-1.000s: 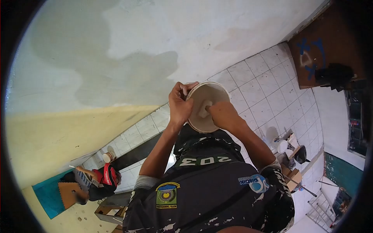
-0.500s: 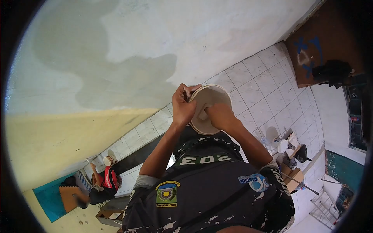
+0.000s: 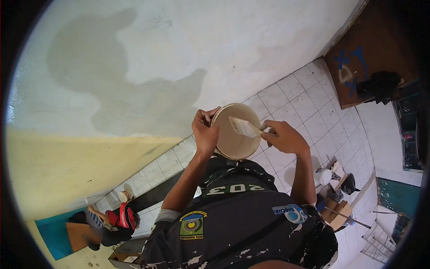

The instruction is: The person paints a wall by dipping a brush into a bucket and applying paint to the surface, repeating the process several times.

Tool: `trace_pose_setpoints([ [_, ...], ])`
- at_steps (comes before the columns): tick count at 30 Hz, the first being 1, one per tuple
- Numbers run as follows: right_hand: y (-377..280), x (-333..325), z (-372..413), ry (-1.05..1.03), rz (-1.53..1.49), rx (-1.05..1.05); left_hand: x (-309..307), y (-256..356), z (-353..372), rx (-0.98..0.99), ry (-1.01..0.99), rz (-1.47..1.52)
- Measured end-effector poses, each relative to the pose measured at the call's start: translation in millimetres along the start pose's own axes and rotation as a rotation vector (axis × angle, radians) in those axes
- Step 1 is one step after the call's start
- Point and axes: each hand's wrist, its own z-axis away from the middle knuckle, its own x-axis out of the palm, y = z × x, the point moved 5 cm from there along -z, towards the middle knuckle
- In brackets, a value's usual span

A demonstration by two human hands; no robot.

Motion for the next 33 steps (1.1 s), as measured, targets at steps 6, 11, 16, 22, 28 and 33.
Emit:
trace_pose_setpoints([
  [6, 66, 11, 18, -0.055, -0.505, 0.046, -4, -3, 0, 0.067, 0.047, 0.003],
  [11, 75, 22, 32, -0.084, -0.808, 0.051, 1, 4, 2, 0.117, 0.092, 0.060],
  [16, 73, 18, 33, -0.038, -0.714, 0.034, 8, 39, 19, 0.071, 0.213, -0.006],
  [22, 16, -5, 35, -0.063, -0.670, -0.137, -8, 47, 20, 0.121, 0.268, 0.170],
  [28, -85, -38, 23, 0.036, -0.788, -0.330, -38, 79, 10, 0.135, 0.262, 0.273],
  [33, -215, -113, 30, 0.222, -0.694, -0.562, -55, 84, 14, 0.224, 0.261, 0.243],
])
